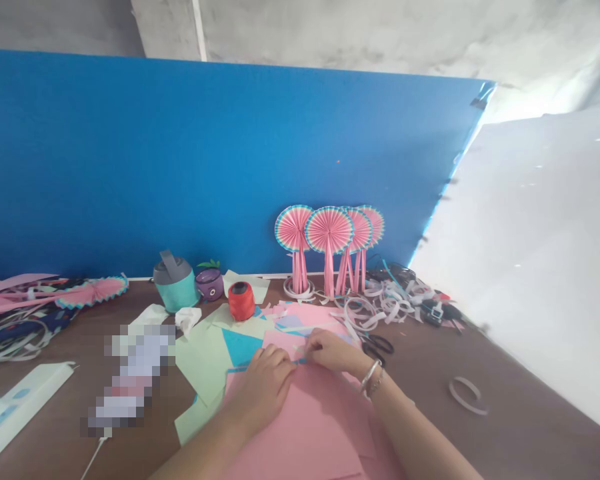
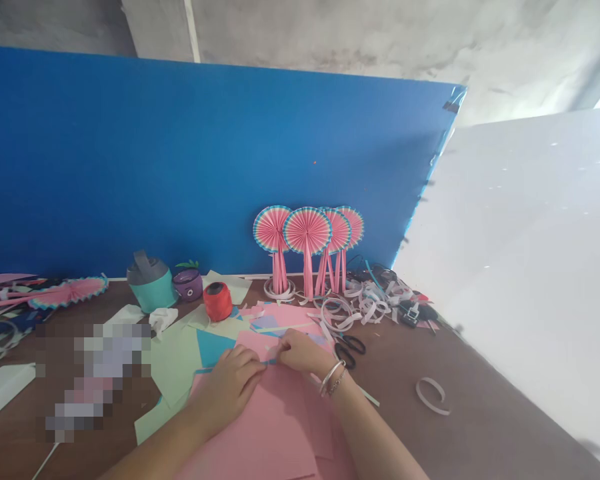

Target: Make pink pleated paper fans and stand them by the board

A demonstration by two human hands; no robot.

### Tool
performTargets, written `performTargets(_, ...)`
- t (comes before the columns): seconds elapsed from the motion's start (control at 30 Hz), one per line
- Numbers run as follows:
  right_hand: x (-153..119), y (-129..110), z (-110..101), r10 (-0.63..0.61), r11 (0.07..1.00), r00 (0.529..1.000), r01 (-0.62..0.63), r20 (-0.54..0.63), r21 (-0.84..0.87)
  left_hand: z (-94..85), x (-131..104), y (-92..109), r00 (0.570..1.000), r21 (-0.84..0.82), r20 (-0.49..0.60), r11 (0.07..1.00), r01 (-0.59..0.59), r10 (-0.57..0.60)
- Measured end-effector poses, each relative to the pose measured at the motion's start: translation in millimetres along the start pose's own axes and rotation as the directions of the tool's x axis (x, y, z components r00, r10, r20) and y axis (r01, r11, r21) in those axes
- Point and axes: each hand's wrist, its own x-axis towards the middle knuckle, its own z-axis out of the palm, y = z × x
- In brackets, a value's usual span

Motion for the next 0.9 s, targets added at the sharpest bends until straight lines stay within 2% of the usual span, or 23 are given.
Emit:
performTargets(0.23, 1.6, 0.0, -2.8, 0.003, 1.000, 0.999, -0.004, 0.036, 0.022, 3.1, -0.7, -1.6, 1.000, 0.012, -0.014, 1.000, -0.009, 0.010)
performTargets(0.6, 2.8, -2.9, -0.1, 0.021, 0.999, 1.000, -0.021, 0.010, -0.026, -0.1, 0.1, 1.2, 1.000, 0.027, 0.029, 1.000, -0.002, 0.001)
performTargets(0.9, 3.0, -5.7, 0.0, 0.040, 0.997, 0.999, -0.039, 0.010, -0.061, 3.0, 0.1, 0.3, 1.000, 0.023, 0.013, 1.000, 0.014, -0.014)
